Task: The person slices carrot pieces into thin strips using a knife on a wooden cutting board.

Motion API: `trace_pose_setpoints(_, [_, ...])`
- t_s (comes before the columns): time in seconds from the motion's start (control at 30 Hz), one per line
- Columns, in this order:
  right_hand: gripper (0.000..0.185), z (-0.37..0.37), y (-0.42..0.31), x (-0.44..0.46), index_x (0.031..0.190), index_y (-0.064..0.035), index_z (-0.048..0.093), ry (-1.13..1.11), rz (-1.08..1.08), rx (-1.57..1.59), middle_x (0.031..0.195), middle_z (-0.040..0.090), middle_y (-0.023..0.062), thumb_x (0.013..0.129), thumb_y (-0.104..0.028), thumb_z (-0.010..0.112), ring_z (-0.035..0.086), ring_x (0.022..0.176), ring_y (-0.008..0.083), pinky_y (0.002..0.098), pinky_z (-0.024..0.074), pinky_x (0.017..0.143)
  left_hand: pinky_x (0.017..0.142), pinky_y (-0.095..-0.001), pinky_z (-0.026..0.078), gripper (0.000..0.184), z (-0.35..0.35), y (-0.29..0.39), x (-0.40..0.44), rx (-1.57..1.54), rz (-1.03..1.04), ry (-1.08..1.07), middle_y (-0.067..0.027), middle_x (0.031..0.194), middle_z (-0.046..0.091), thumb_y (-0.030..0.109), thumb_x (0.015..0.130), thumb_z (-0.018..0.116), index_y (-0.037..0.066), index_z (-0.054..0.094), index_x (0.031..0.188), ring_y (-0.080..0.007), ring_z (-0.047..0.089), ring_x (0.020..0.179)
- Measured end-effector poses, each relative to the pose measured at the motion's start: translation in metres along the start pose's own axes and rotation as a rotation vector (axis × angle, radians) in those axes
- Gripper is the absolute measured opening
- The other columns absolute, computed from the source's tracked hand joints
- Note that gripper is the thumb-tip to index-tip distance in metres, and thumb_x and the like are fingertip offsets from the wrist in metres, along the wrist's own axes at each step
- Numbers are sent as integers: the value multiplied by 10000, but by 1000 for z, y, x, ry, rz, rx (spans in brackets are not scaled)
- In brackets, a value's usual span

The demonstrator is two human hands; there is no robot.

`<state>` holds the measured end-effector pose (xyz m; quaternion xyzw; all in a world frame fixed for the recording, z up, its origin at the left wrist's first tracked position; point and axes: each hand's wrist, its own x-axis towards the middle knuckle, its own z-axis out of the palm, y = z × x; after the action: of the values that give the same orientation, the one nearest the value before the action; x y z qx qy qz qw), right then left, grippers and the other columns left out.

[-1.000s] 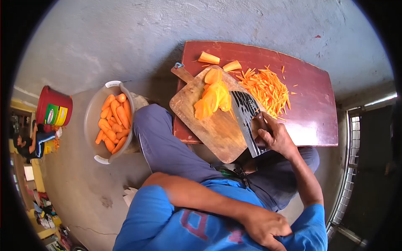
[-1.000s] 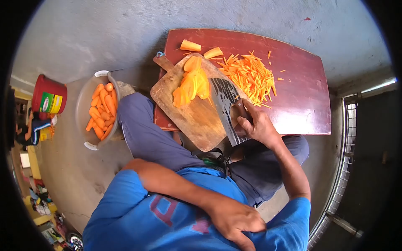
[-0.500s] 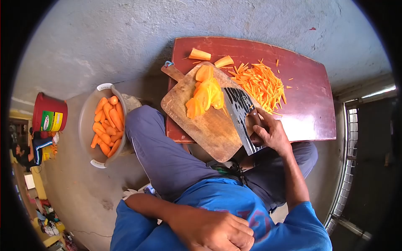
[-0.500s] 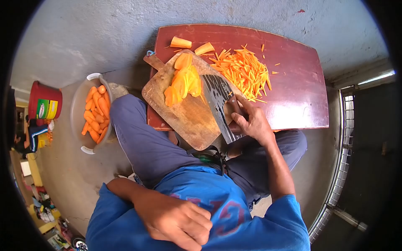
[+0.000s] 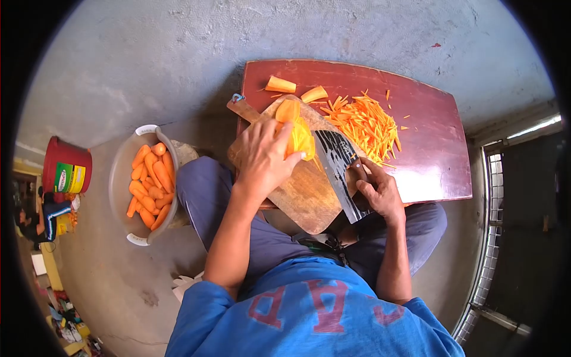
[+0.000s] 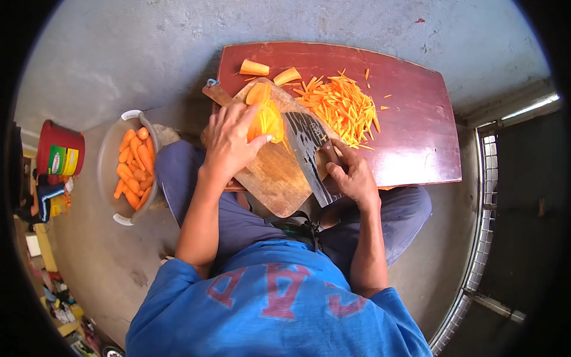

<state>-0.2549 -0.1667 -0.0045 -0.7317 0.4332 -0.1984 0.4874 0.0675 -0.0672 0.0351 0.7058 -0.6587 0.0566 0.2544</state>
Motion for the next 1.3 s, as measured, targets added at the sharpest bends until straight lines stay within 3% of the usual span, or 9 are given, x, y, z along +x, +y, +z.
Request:
trace_pose_setpoints(0.4, [647,24,-48,-12,1628,5,612,91,-90,-11,1135,826,284,1033,-159,804,825,962,277,435,643,908,1073,-554,553,763,30,-7,-9,-272,-250,-27,-214,1269,686,274,895,951,31,661,1557,-445,683,1223])
trace_pose_setpoints(0.53, [624,22,-81,-4,1608,33,606,-9,198,35,1184,827,273,1044,-153,795,829,1001,309,450,647,895,1082,-538,559,762,25,-5,-9,-238,-226,-31,-222,1275,691,300,911,958,23,662,1556,-445,688,1223])
trace_pose_setpoints(0.83, [413,20,-83,-21,1396,-9,749,322,-488,-681,1325,738,234,998,-109,797,739,1065,446,548,612,924,1047,-540,557,765,36,-13,-10,-208,-188,18,-199,1237,702,397,945,943,21,668,1551,-426,696,1183])
trace_pose_setpoints(0.93, [155,34,-130,-50,1161,30,794,-44,-556,-156,1142,786,220,1062,-87,772,746,1042,423,516,609,926,1047,-550,551,713,37,-11,-5,-166,-174,123,-197,1220,711,395,974,919,21,683,1534,-423,696,1161])
trace_pose_setpoints(1.03, [538,102,-148,-62,916,48,643,-826,-687,597,830,603,199,1235,-381,581,614,761,423,553,517,760,999,-489,579,579,31,-12,8,-62,-30,379,-162,1189,716,354,1043,876,1,720,1475,-344,720,1085])
trace_pose_setpoints(1.07, [594,127,-144,-64,1184,95,754,-1245,-582,496,1183,783,288,1239,-460,550,753,1153,470,537,598,1034,976,-453,584,526,29,-13,11,-240,-99,397,-140,1184,713,326,1066,858,-6,730,1454,-301,717,1062])
trace_pose_setpoints(1.1, [751,158,-151,-67,1080,94,704,-1537,-607,373,1097,744,300,1248,-583,427,717,1038,472,566,569,951,954,-417,590,474,27,-14,12,-421,-168,408,-118,1178,710,297,1088,840,-13,740,1433,-257,713,1038])
trace_pose_setpoints(1.17, [820,204,-154,-98,1032,86,671,-1736,-556,607,958,686,295,1247,-637,348,660,919,478,565,536,871,890,-298,587,317,25,-17,15,-685,-272,437,-51,1164,694,196,1144,784,-25,769,1370,-124,679,992])
trace_pose_setpoints(1.3, [739,202,-213,-97,958,90,669,-1849,-539,424,885,681,272,1218,-580,498,678,882,477,563,549,809,887,-323,605,289,39,-33,13,-818,-301,523,-54,1105,708,168,1082,856,-15,796,1297,-149,702,956])
